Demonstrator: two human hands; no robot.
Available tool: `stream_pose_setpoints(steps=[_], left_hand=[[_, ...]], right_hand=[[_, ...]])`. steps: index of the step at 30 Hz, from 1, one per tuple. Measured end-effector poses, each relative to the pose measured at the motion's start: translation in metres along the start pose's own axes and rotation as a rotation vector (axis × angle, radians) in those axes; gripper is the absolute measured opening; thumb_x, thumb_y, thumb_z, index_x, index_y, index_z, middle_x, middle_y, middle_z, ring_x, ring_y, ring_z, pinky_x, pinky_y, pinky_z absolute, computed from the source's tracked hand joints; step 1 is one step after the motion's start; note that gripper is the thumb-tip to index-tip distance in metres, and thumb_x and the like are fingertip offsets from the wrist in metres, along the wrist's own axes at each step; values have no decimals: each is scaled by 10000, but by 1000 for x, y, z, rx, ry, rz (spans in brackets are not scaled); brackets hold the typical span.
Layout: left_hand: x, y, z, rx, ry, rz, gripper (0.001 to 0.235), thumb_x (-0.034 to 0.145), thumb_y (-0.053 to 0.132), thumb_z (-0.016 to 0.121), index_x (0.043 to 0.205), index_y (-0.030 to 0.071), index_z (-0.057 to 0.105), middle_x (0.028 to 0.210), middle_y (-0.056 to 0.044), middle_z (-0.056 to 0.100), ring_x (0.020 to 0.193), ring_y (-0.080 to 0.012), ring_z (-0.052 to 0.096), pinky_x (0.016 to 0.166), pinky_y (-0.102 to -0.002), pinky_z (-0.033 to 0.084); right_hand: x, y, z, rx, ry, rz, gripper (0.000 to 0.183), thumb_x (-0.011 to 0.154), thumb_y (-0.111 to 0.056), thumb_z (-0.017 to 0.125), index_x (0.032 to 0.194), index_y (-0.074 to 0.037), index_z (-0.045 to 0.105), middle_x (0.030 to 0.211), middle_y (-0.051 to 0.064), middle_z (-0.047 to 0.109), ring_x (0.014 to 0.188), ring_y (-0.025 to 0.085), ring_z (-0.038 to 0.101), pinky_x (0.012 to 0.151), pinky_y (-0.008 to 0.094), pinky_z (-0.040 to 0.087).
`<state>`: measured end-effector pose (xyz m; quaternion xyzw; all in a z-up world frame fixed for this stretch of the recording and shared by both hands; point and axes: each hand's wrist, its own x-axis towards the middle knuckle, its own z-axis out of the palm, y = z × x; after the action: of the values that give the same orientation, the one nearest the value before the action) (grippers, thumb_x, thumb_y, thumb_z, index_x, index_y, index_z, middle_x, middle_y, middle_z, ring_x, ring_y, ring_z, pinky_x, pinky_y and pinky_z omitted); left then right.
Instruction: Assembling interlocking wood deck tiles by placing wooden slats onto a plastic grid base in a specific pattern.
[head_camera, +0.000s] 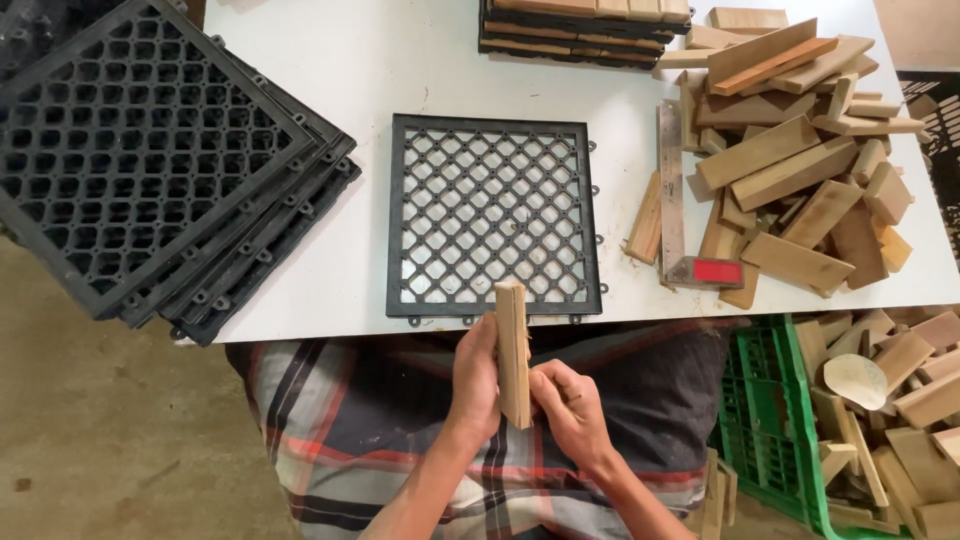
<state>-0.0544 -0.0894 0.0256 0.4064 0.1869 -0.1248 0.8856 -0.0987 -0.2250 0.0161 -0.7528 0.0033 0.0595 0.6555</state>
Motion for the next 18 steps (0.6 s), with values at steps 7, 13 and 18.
stream_pose_setpoints(steps=[7,13,18], left_hand=[[-2,-8,6,-74,38,-14,449,983,477,567,953,36,647,618,-38,534,509,-100,443,471,-236,337],[-4,-11,-1,51,45,37,413,1046,455,494,793,130,519,667,15,504,576,-94,447,555,-260,391],[-8,-9,-1,148,109,97,399,1100,348,417,766,138,474,679,26,455,606,-90,411,588,-271,374]], right_hand=[[-3,-5,2,1,-26,-54,149,922,-191,719,903,-64,642,663,-21,527,568,74,440,512,241,383],[-6,-11,3,-9,-60,-40,182,996,-231,637,947,-56,645,643,-39,442,564,68,360,508,249,318],[-8,-10,6,0,-61,-41,202,1017,-228,597,979,-35,644,605,-30,453,540,71,358,495,254,319]])
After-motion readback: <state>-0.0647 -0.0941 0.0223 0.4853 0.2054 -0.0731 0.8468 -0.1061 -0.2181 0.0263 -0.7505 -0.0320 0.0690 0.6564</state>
